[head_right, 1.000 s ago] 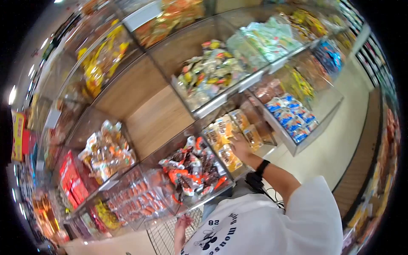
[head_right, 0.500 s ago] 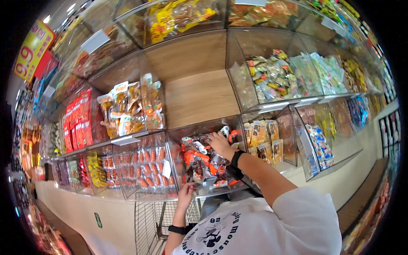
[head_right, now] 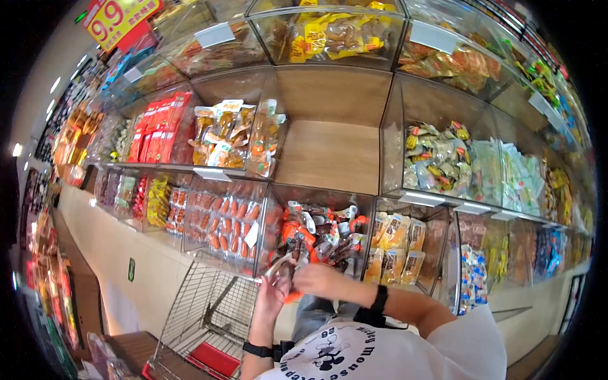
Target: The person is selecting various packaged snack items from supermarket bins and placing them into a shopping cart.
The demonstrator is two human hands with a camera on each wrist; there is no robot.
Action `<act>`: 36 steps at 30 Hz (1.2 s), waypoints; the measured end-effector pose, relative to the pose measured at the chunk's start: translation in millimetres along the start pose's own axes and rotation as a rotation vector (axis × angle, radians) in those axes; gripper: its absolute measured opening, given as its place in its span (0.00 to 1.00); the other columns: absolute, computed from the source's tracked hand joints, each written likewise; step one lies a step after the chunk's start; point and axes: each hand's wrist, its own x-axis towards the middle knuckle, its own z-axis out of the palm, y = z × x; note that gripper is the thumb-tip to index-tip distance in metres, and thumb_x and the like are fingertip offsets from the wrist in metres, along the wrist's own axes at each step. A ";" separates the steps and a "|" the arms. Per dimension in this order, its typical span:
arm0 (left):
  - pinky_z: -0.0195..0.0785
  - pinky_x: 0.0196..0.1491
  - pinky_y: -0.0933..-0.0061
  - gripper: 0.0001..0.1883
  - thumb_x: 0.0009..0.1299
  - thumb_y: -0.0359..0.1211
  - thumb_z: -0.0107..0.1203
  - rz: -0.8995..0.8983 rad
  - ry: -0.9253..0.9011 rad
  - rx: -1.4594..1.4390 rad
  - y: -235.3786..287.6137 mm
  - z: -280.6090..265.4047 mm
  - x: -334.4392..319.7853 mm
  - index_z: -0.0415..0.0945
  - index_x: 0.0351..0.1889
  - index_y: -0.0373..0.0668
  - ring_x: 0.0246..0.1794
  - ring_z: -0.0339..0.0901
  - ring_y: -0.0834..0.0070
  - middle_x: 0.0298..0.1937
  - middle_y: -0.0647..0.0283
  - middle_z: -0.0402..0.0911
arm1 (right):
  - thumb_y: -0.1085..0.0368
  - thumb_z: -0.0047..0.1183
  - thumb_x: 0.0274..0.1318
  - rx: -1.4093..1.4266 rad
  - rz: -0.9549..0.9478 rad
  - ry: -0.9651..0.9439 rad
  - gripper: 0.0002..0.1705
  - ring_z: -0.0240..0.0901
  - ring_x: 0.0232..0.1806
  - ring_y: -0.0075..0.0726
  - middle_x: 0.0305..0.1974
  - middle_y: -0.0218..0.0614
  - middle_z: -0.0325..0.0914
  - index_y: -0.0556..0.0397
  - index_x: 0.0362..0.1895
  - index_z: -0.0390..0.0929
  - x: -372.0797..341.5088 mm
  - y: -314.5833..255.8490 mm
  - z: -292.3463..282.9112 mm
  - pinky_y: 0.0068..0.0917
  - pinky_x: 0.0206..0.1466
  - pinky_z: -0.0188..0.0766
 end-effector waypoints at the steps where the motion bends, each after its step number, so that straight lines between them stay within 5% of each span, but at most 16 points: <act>1: 0.64 0.39 0.73 0.19 0.63 0.41 0.39 0.027 0.050 -0.002 -15.1 -14.2 1.4 0.60 0.46 0.37 0.38 0.69 0.71 0.39 0.59 0.71 | 0.68 0.43 0.36 0.017 -0.108 -0.068 0.09 0.62 0.45 0.39 0.36 0.35 0.67 0.53 0.28 0.68 -7.4 -7.1 15.4 0.33 0.49 0.59; 5: 0.63 0.39 0.72 0.15 0.63 0.34 0.41 0.226 0.335 0.069 -38.0 -26.8 -36.6 0.60 0.46 0.38 0.38 0.69 0.72 0.40 0.61 0.70 | 0.71 0.41 0.43 0.310 0.045 -0.286 0.17 0.52 0.54 0.42 0.51 0.40 0.57 0.49 0.42 0.66 -27.9 -41.0 53.5 0.32 0.56 0.50; 8: 0.61 0.43 0.73 0.15 0.63 0.32 0.41 0.294 0.513 0.052 -41.1 -36.4 -79.5 0.60 0.47 0.39 0.39 0.68 0.74 0.40 0.63 0.69 | 0.72 0.44 0.43 0.533 0.457 -0.111 0.21 0.51 0.55 0.43 0.51 0.43 0.56 0.50 0.47 0.62 -17.5 -55.0 70.7 0.30 0.54 0.52; 9: 0.60 0.43 0.73 0.15 0.63 0.33 0.41 0.345 0.527 0.031 -46.3 -47.0 -88.3 0.60 0.47 0.39 0.40 0.67 0.74 0.41 0.63 0.69 | 0.72 0.46 0.43 0.644 0.446 -0.072 0.30 0.58 0.50 0.40 0.45 0.44 0.61 0.51 0.53 0.52 -14.6 -53.6 87.4 0.28 0.49 0.58; 12: 0.59 0.45 0.74 0.16 0.63 0.32 0.41 0.453 0.588 -0.029 -52.3 -63.5 -107.5 0.59 0.48 0.39 0.42 0.66 0.75 0.43 0.64 0.67 | 0.74 0.44 0.44 1.300 0.853 -0.567 0.34 0.65 0.42 0.35 0.39 0.43 0.65 0.51 0.56 0.42 4.4 -75.4 120.1 0.26 0.43 0.63; 14: 0.59 0.46 0.74 0.16 0.63 0.32 0.41 0.481 0.599 -0.057 -52.9 -86.7 -120.3 0.58 0.49 0.36 0.44 0.65 0.74 0.46 0.62 0.66 | 0.73 0.44 0.44 1.145 0.722 -0.539 0.37 0.68 0.32 0.32 0.31 0.40 0.68 0.52 0.56 0.37 9.0 -96.8 153.0 0.25 0.34 0.66; 18: 0.60 0.32 0.80 0.13 0.62 0.28 0.41 0.452 0.609 0.003 -35.7 -149.9 -165.7 0.61 0.45 0.39 0.28 0.65 0.82 0.35 0.66 0.69 | 0.70 0.45 0.41 1.041 0.709 -0.494 0.36 0.66 0.23 0.30 0.21 0.37 0.68 0.54 0.54 0.41 33.0 -144.3 231.1 0.27 0.25 0.64; 20: 0.58 0.28 0.83 0.12 0.61 0.26 0.41 0.442 0.696 0.002 -21.7 -177.7 -189.6 0.62 0.44 0.39 0.23 0.62 0.84 0.31 0.67 0.68 | 0.69 0.46 0.39 1.102 0.768 -0.476 0.35 0.66 0.20 0.31 0.18 0.37 0.67 0.54 0.53 0.44 41.8 -168.0 284.2 0.27 0.22 0.63; 23: 0.56 0.26 0.84 0.11 0.61 0.26 0.41 0.421 0.758 0.029 -12.8 -243.8 -215.8 0.63 0.42 0.39 0.21 0.60 0.84 0.26 0.70 0.66 | 0.68 0.45 0.39 0.760 0.582 -0.398 0.32 0.68 0.21 0.32 0.20 0.40 0.68 0.54 0.52 0.48 46.6 -191.1 361.1 0.28 0.22 0.63; 26: 0.58 0.29 0.79 0.13 0.59 0.31 0.45 0.152 0.815 0.152 -34.8 -337.9 -219.1 0.63 0.42 0.39 0.26 0.63 0.80 0.30 0.68 0.68 | 0.67 0.42 0.39 0.685 0.692 -0.878 0.29 0.70 0.26 0.44 0.24 0.49 0.70 0.55 0.51 0.53 72.1 -189.8 364.1 0.35 0.26 0.65; 27: 0.59 0.32 0.75 0.14 0.58 0.32 0.45 -0.055 0.934 0.188 -27.2 -328.1 -223.0 0.62 0.42 0.39 0.31 0.65 0.77 0.34 0.65 0.68 | 0.66 0.42 0.38 0.618 0.550 -0.792 0.27 0.69 0.28 0.47 0.25 0.49 0.70 0.55 0.49 0.56 72.3 -187.2 362.5 0.37 0.30 0.65; 29: 0.59 0.33 0.74 0.19 0.59 0.33 0.43 0.001 0.885 0.280 -36.7 -343.2 -221.3 0.58 0.48 0.38 0.33 0.65 0.75 0.36 0.64 0.68 | 0.65 0.42 0.38 0.551 0.328 -0.705 0.21 0.66 0.34 0.50 0.28 0.47 0.69 0.55 0.43 0.64 64.7 -173.9 358.8 0.37 0.39 0.62; 30: 0.58 0.33 0.76 0.21 0.59 0.33 0.43 0.073 0.841 0.366 -41.5 -344.3 -218.2 0.56 0.51 0.38 0.33 0.65 0.76 0.37 0.64 0.67 | 0.65 0.41 0.38 0.551 0.323 -0.623 0.20 0.65 0.36 0.50 0.31 0.46 0.69 0.54 0.42 0.65 64.8 -168.0 339.3 0.37 0.41 0.62; 31: 0.55 0.46 0.77 0.18 0.60 0.30 0.42 0.119 0.859 0.347 -46.9 -345.5 -211.6 0.60 0.48 0.33 0.42 0.64 0.72 0.43 0.58 0.68 | 0.66 0.41 0.39 0.548 0.323 -0.539 0.19 0.64 0.38 0.50 0.33 0.45 0.69 0.53 0.42 0.65 70.9 -162.4 307.7 0.37 0.42 0.61; 34: 0.53 0.48 0.78 0.18 0.60 0.30 0.43 -0.069 0.672 0.515 -46.2 -334.8 -206.8 0.60 0.49 0.34 0.45 0.63 0.72 0.45 0.57 0.67 | 0.71 0.40 0.39 0.420 0.410 -0.346 0.15 0.66 0.36 0.46 0.34 0.43 0.69 0.54 0.37 0.68 67.5 -122.4 237.8 0.33 0.41 0.63; 36: 0.51 0.51 0.77 0.18 0.62 0.34 0.41 -0.017 0.547 0.726 -48.9 -319.8 -199.7 0.62 0.48 0.36 0.49 0.61 0.71 0.46 0.55 0.67 | 0.70 0.39 0.43 0.279 0.570 -0.108 0.12 0.67 0.35 0.44 0.32 0.43 0.70 0.55 0.36 0.69 61.7 -91.5 194.6 0.32 0.39 0.64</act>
